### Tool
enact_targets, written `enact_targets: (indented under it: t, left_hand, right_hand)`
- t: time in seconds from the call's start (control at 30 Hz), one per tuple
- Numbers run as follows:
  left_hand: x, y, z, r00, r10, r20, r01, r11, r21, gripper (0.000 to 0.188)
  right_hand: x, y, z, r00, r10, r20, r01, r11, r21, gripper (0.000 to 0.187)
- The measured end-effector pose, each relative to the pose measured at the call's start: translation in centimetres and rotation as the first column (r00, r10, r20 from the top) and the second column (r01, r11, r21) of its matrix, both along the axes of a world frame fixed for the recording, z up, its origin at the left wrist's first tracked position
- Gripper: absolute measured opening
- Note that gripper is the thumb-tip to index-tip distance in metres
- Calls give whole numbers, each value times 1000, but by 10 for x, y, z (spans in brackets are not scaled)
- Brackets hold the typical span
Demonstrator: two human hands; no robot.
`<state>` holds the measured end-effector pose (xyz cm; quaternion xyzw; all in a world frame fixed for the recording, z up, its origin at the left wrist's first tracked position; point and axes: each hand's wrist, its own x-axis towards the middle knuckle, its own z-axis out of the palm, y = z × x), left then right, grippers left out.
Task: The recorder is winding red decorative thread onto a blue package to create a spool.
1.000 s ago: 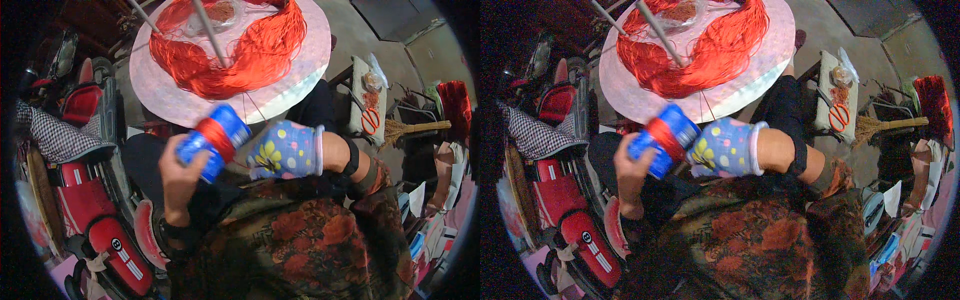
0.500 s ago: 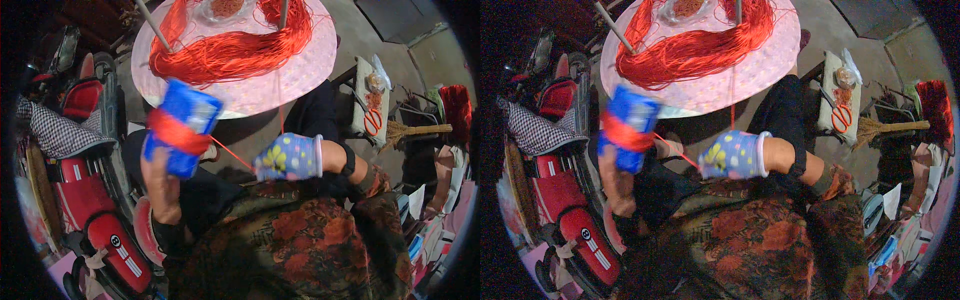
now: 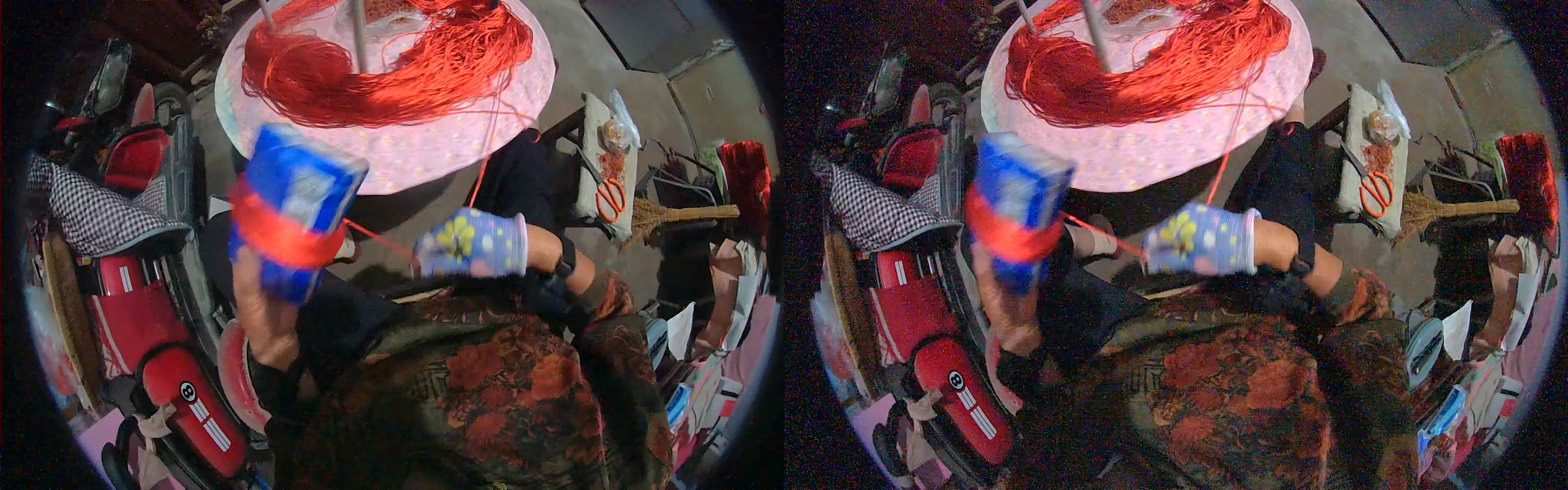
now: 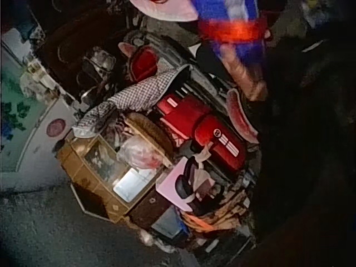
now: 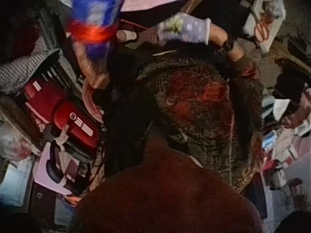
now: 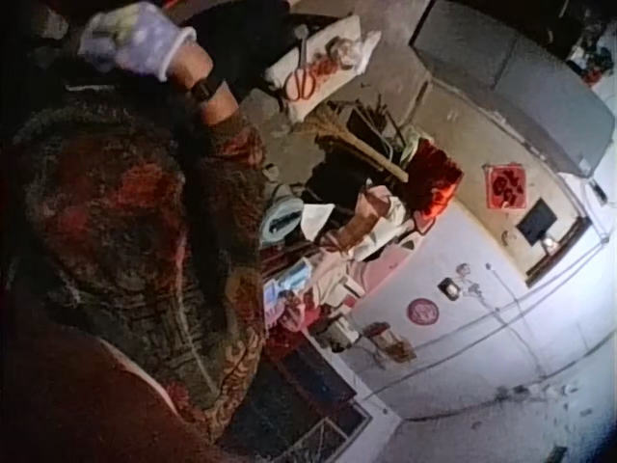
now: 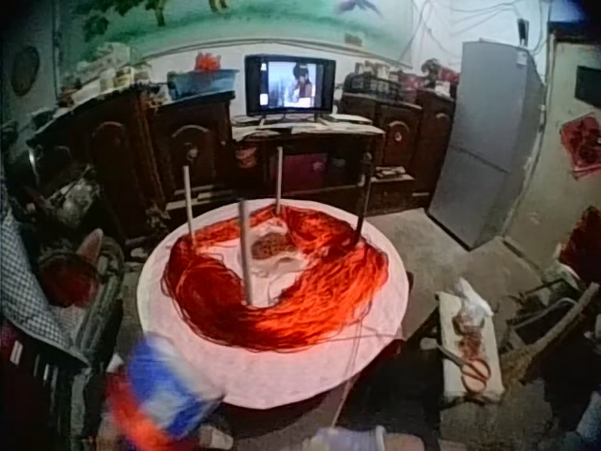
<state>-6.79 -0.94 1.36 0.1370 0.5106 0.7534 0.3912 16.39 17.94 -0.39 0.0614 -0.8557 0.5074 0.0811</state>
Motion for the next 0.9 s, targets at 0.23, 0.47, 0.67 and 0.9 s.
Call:
enact_targets:
  t: [0.23,0.47,0.67,0.9]
  left_hand:
    - [19,13,12,620,-754,-219,556,618,-555,52]
    - [10,6,8,908,-403,-114,374,902,-215,52]
    - [23,21,15,639,-665,-387,324,689,-648,46]
    - [12,10,30,509,-835,-211,850,526,-34,49]
  right_hand:
    - [-15,32,43,998,-38,-43,40,998,54,13]
    - [-10,8,10,850,18,527,230,886,-402,23]
    - [-8,6,40,999,38,-19,-31,952,306,8]
    - [-7,70,13,910,-390,144,399,916,-36,23]
